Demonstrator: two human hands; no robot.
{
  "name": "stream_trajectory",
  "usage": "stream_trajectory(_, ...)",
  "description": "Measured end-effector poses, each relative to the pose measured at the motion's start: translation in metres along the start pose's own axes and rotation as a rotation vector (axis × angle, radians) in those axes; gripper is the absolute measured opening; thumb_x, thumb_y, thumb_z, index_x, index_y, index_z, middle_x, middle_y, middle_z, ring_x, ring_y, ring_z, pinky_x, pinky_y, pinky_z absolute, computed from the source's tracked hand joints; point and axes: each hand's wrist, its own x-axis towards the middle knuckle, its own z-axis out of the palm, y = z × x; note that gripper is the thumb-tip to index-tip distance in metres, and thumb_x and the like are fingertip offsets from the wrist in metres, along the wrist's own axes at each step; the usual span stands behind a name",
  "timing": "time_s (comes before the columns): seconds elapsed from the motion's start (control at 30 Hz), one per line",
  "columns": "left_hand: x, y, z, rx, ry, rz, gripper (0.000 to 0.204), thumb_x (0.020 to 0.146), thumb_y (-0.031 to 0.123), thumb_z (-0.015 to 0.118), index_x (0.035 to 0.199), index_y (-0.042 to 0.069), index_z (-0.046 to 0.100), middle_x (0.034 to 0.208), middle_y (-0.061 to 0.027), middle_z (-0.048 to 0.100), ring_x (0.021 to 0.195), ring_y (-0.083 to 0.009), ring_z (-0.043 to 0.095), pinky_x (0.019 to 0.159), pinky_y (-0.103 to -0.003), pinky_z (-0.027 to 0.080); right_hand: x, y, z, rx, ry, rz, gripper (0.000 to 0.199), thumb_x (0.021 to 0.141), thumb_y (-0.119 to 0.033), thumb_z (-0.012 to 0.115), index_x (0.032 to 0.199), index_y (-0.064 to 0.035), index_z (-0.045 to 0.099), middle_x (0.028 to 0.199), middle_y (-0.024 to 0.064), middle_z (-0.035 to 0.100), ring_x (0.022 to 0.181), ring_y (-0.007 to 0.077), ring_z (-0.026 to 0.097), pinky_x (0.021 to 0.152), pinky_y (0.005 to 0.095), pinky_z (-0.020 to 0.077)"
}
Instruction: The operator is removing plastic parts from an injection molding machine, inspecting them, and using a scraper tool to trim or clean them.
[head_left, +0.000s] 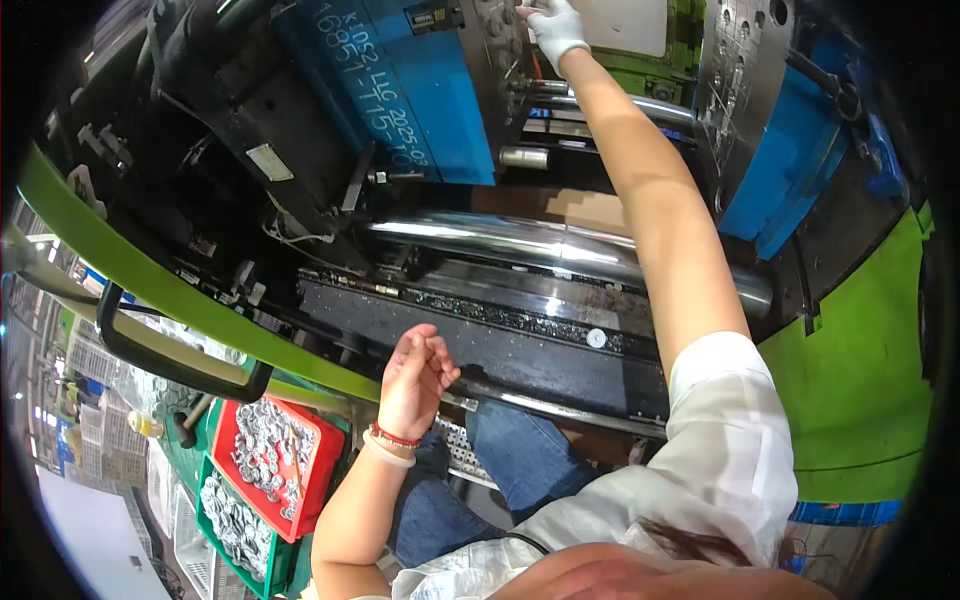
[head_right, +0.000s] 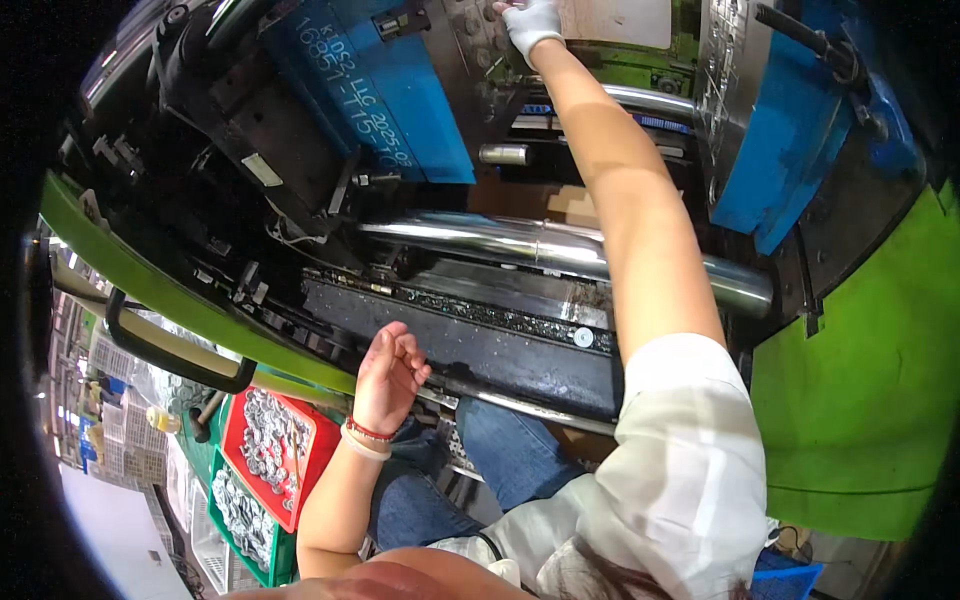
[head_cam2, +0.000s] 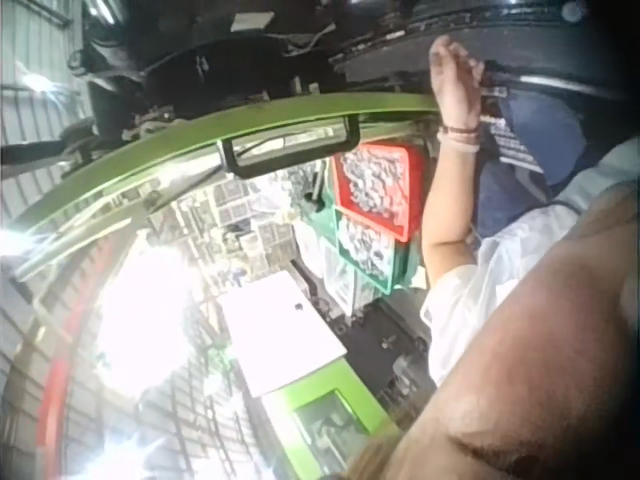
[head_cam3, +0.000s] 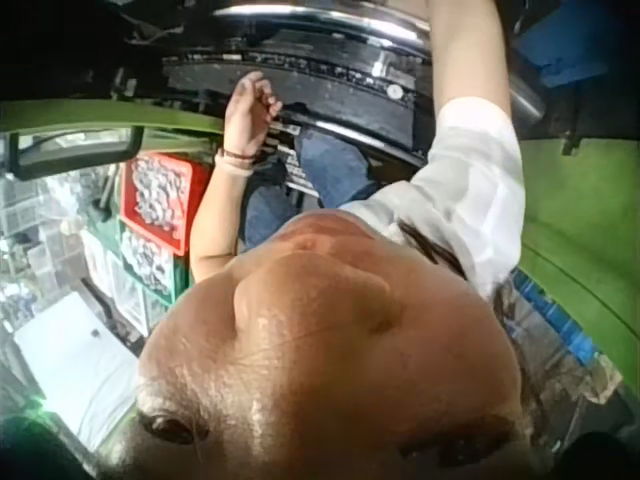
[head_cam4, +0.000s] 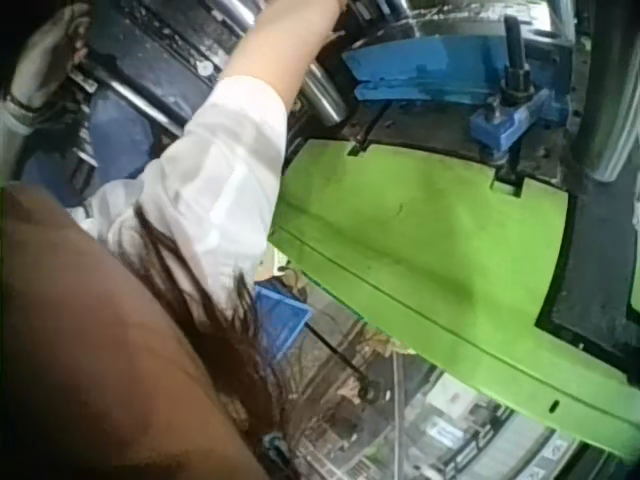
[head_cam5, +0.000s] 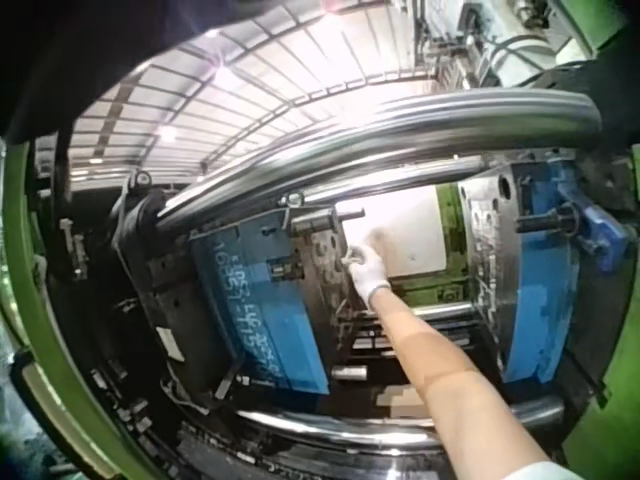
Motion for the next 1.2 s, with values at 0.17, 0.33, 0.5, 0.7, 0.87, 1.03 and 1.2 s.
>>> stream_trajectory(0.17, 0.000, 0.004, -0.001, -0.034, -0.023, -0.020, 0.025, 0.098, 0.034, 0.050, 0.112, 0.013, 0.056, 0.086, 0.0003, 0.056, 0.076, -0.0126, 0.053, 0.072, -0.030, 0.049, 0.043, 0.041, 0.018, 0.112, -0.072, 0.109, 0.018, 0.081, 0.001, 0.065, 0.098, -0.0007, 0.063, 0.085, 0.0029, 0.064, 0.075, 0.0105, 0.057, 0.070, 0.0254, 0.0481)
stream_trajectory(0.33, -0.004, 0.009, -0.004, -0.081, -0.022, -0.037, 0.025, 0.098, 0.033, 0.050, 0.112, 0.013, 0.056, 0.086, 0.0003, 0.055, 0.077, -0.0128, 0.052, 0.071, -0.030, 0.048, 0.053, 0.054, 0.019, 0.022, -0.046, 0.053, 0.030, 0.081, -0.003, 0.068, 0.111, -0.0016, 0.064, 0.089, 0.0033, 0.065, 0.080, 0.0103, 0.058, 0.073, 0.0253, 0.0483)
stream_trajectory(0.5, -0.006, 0.011, -0.005, -0.131, -0.076, -0.045, 0.027, 0.098, 0.030, 0.050, 0.115, 0.010, 0.052, 0.088, -0.0027, 0.056, 0.078, -0.0141, 0.054, 0.072, -0.030, 0.049, 0.052, 0.043, 0.017, -0.140, -0.008, 0.052, 0.026, 0.081, -0.004, 0.068, 0.106, -0.0027, 0.066, 0.093, 0.0054, 0.068, 0.083, 0.0124, 0.061, 0.076, 0.0267, 0.0499)
stream_trajectory(0.7, -0.008, 0.014, -0.006, -0.143, -0.095, -0.034, 0.027, 0.098, 0.031, 0.050, 0.115, 0.010, 0.053, 0.088, -0.0031, 0.055, 0.078, -0.0142, 0.054, 0.073, -0.030, 0.050, 0.050, 0.031, 0.020, -0.029, 0.003, 0.044, 0.026, 0.081, -0.002, 0.066, 0.107, -0.0027, 0.066, 0.092, 0.0060, 0.068, 0.081, 0.0130, 0.061, 0.074, 0.0268, 0.0503)
stream_trajectory(0.87, -0.008, 0.014, -0.006, -0.144, -0.109, -0.036, 0.027, 0.098, 0.030, 0.050, 0.115, 0.010, 0.053, 0.087, -0.0030, 0.055, 0.078, -0.0142, 0.054, 0.073, -0.030, 0.050, 0.055, 0.036, 0.020, -0.087, -0.036, 0.046, 0.027, 0.081, -0.002, 0.066, 0.108, -0.0025, 0.065, 0.095, 0.0079, 0.068, 0.083, 0.0140, 0.062, 0.075, 0.0273, 0.0507)
stream_trajectory(1.03, -0.009, 0.014, -0.005, -0.145, -0.093, -0.036, 0.026, 0.098, 0.030, 0.050, 0.115, 0.010, 0.053, 0.088, -0.0030, 0.055, 0.078, -0.0139, 0.054, 0.073, -0.030, 0.050, 0.059, 0.043, 0.023, -0.136, 0.021, -0.045, 0.028, 0.081, -0.002, 0.067, 0.109, -0.0024, 0.064, 0.096, 0.0091, 0.068, 0.084, 0.0144, 0.062, 0.076, 0.0278, 0.0509)
stream_trajectory(1.2, -0.009, 0.013, -0.006, -0.133, -0.090, -0.036, 0.026, 0.098, 0.031, 0.050, 0.115, 0.011, 0.054, 0.088, -0.0028, 0.056, 0.077, -0.0138, 0.054, 0.073, -0.030, 0.050, 0.061, 0.046, 0.021, -0.163, 0.002, -0.008, 0.030, 0.080, -0.002, 0.068, 0.110, -0.0015, 0.063, 0.097, 0.0093, 0.068, 0.085, 0.0147, 0.063, 0.077, 0.0280, 0.0510)
